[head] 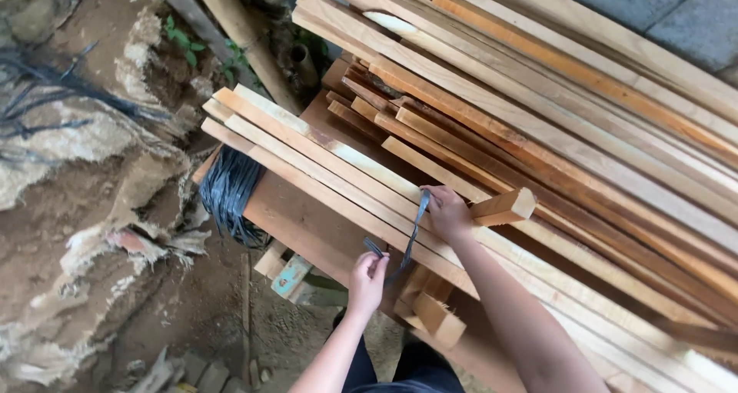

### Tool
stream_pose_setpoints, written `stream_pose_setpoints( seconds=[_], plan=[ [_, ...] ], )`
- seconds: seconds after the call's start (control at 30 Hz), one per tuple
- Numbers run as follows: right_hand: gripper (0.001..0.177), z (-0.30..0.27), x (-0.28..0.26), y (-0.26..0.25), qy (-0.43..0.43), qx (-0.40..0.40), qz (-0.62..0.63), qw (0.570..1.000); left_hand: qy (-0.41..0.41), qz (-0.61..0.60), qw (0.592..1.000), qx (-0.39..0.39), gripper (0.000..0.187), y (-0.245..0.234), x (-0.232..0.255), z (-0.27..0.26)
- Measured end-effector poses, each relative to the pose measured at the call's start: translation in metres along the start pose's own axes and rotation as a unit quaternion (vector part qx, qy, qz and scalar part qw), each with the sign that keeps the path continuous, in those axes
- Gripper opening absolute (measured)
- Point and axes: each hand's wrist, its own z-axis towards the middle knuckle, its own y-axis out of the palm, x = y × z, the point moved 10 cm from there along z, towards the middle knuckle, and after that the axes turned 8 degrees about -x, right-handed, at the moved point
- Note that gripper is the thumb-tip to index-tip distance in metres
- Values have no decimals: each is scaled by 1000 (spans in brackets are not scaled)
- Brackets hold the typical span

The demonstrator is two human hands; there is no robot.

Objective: Organizing and tying bundles of thin wooden planks together using plastic twine.

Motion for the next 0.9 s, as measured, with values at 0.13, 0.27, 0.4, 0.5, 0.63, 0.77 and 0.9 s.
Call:
stream_pose_setpoints(
  seconds=[0.13,0.27,0.4,0.5,0.63,0.77,0.9],
  plan=[
    [25,2,-3,-5,-68,13,-20,997,4,13,996,89,20,20,-13,-6],
    [25,0,26,8,11,-20,24,999,-34,-36,992,119,21,41,-15,-22],
    [22,6,28,10,3,5,17,1000,-21,-38,988,151,16,35,-2,-26],
    [22,8,33,13,20,-7,-1,1000,-49,-45,987,145,19,31,-3,-25],
    [21,5,29,11,0,18,-13,1000,-57,-15,990,132,17,35,-12,-24],
    [20,-1,7,-11,-45,52,39,997,-12,20,996,89,19,35,10,-21],
    [19,-7,-5,-22,-78,50,78,993,-2,48,998,46,16,37,12,-21]
  ],
)
